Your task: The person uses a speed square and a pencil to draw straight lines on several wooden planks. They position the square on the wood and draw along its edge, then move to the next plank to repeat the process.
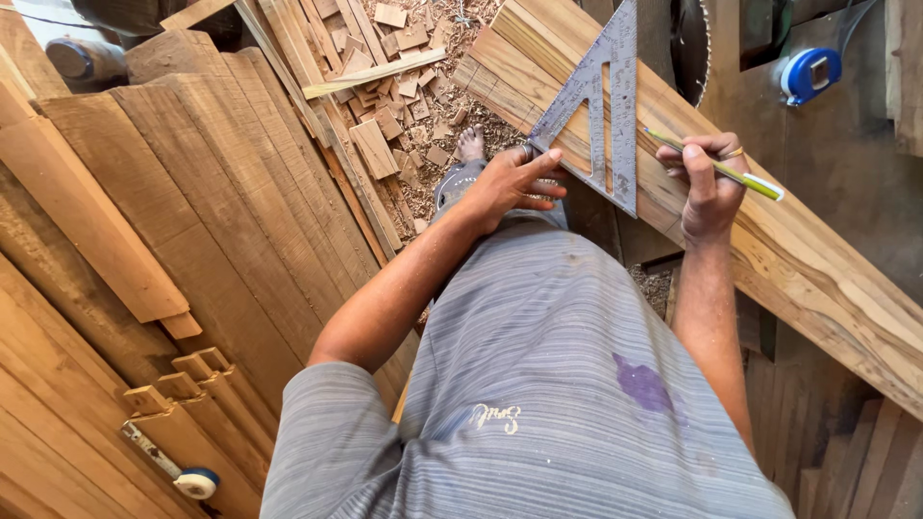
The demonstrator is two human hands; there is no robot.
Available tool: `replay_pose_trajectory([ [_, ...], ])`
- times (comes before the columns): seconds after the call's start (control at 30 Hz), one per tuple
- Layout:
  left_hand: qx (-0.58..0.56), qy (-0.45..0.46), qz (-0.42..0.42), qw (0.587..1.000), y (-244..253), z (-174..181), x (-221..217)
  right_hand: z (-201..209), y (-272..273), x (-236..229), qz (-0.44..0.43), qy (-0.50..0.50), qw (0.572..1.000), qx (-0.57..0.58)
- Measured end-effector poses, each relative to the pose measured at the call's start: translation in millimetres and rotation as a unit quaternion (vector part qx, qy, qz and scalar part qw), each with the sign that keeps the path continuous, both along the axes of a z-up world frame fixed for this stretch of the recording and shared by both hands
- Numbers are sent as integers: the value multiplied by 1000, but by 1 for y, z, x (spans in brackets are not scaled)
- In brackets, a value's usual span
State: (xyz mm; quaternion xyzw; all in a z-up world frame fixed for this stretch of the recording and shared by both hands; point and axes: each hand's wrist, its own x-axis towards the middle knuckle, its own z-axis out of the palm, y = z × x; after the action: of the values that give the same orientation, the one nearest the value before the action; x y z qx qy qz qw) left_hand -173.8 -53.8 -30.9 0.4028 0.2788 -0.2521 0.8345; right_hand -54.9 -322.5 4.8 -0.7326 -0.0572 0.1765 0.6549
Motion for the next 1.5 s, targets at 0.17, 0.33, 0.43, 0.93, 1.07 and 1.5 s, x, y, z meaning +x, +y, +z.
replay_pose_trajectory([
  [0.17,-14,2,10,1000,2,5,-1,7,5,-3,-1,9,1000,7],
  [0.33,4,12,-8,1000,2,3,1,27,33,9,73,-14,997,-12],
  [0.43,-4,10,-9,1000,0,0,-1,37,55,18,133,8,991,-2],
  [0.93,-15,30,-3,999,-1,-1,0,31,88,28,196,21,979,48],
  [1.07,-10,25,-9,1000,0,-1,0,31,92,29,209,14,977,38],
  [1.5,-12,34,-3,999,-1,-3,1,39,107,36,247,-5,969,-25],
])
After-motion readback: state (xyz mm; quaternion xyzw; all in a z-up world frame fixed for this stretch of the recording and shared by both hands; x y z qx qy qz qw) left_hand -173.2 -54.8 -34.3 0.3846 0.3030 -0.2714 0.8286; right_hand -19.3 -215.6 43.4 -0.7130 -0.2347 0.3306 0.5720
